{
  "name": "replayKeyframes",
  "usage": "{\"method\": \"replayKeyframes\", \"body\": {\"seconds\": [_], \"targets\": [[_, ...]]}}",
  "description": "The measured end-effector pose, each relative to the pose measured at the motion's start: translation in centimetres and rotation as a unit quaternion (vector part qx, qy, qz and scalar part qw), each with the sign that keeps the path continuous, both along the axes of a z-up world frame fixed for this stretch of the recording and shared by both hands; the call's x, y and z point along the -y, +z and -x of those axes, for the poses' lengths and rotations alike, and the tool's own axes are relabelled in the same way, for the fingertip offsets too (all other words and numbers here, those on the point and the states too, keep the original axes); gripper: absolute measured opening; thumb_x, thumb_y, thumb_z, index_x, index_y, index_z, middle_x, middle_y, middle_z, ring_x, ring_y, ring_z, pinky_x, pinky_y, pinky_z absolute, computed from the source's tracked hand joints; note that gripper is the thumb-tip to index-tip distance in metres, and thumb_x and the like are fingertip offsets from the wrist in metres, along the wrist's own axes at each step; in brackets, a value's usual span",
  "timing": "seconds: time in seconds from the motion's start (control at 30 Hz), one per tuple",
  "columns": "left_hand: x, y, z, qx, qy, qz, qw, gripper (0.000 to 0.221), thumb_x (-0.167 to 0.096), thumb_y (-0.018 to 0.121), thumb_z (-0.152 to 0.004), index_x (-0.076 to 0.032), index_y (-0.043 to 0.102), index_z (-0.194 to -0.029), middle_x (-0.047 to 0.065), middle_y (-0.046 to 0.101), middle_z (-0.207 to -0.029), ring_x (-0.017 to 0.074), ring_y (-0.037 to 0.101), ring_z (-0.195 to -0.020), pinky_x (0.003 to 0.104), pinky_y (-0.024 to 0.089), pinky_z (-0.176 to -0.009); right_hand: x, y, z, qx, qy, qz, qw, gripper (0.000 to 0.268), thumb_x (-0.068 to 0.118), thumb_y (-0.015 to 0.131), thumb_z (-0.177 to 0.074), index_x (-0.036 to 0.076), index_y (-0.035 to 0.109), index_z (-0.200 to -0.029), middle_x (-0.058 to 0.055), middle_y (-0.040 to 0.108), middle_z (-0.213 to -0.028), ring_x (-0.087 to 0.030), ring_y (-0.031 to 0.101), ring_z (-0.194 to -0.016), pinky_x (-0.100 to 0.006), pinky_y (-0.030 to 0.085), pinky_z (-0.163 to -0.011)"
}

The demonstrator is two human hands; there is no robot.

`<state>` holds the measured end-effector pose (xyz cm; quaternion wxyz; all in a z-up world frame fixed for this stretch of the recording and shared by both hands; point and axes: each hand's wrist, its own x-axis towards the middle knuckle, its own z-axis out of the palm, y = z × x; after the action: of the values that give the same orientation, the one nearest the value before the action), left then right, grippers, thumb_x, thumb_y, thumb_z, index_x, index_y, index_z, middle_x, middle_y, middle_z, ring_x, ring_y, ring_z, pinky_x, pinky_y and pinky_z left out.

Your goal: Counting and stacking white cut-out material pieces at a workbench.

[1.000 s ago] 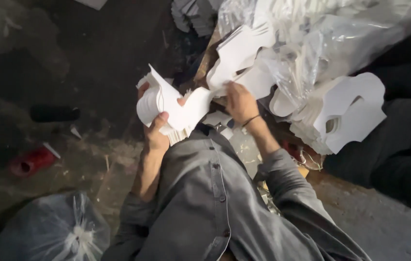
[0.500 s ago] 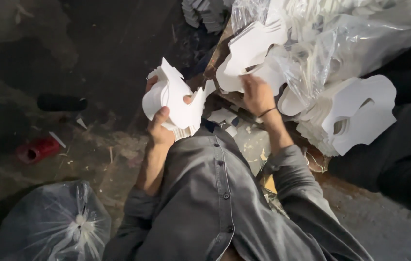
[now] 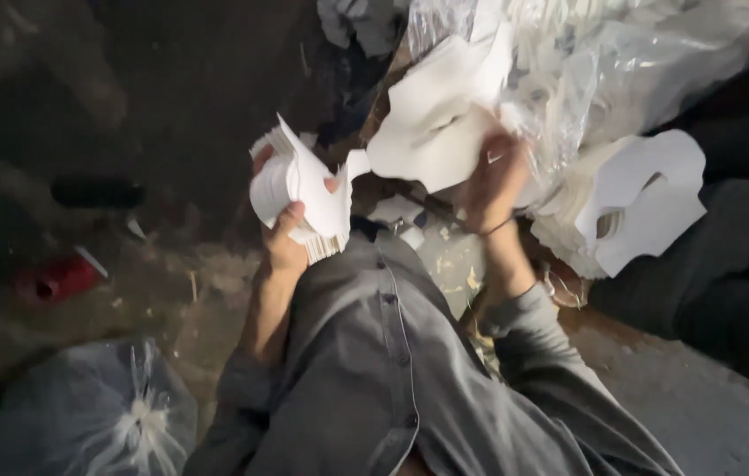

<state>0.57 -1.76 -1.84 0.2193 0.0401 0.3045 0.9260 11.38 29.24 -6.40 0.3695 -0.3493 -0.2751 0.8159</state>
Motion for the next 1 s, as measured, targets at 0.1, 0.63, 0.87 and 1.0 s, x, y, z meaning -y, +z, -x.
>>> {"method": "replayKeyframes", "body": {"seconds": [0.1,0.63,0.87,1.0], "targets": [[0.0,-0.9,0.2,-0.023,-0.031,0.039,0.998,0.107,-0.030,0.082,-0.082,-0.014,0.016,-0.164,0.011,0.049,-0.147,0.0280,0.055,-0.134,0.046,0.046,-0.117,11.9,6.9,0.1,0.200,0.365,-0.667,0.618,0.041,0.010,0.051,-0.095,-0.002,0.060,-0.134,-0.005,0.072,-0.106,-0.019,0.068,-0.093,-0.037,0.054,-0.084],[0.4,0.2,0.6,0.022,0.012,0.018,1.000,0.098,-0.036,0.076,-0.084,-0.015,0.018,-0.162,0.018,0.053,-0.135,0.0340,0.060,-0.119,0.049,0.052,-0.105,2.4,6.4,1.1,0.368,0.260,-0.810,0.375,0.034,0.007,0.066,-0.081,0.007,0.070,-0.114,-0.011,0.062,-0.132,-0.034,0.050,-0.140,-0.069,0.017,-0.124],[-2.2,-0.6,0.0,-0.061,-0.043,0.048,0.996,0.109,-0.042,0.081,-0.081,-0.011,0.019,-0.165,0.015,0.046,-0.148,0.0306,0.052,-0.135,0.046,0.047,-0.115,9.8,8.8,3.3,0.276,0.163,-0.847,0.425,0.016,0.015,0.070,-0.092,0.009,0.065,-0.105,-0.023,0.053,-0.147,-0.045,0.044,-0.144,-0.068,0.001,-0.119],[-3.0,0.5,-0.2,-0.059,-0.088,-0.002,0.994,0.116,-0.042,0.087,-0.076,-0.009,0.019,-0.164,0.014,0.042,-0.156,0.0281,0.046,-0.144,0.043,0.042,-0.122,14.7,12.3,5.6,0.192,0.258,-0.839,0.439,0.016,0.009,0.067,-0.088,0.006,0.056,-0.098,-0.019,0.053,-0.155,-0.041,0.044,-0.152,-0.071,0.006,-0.127]]}}
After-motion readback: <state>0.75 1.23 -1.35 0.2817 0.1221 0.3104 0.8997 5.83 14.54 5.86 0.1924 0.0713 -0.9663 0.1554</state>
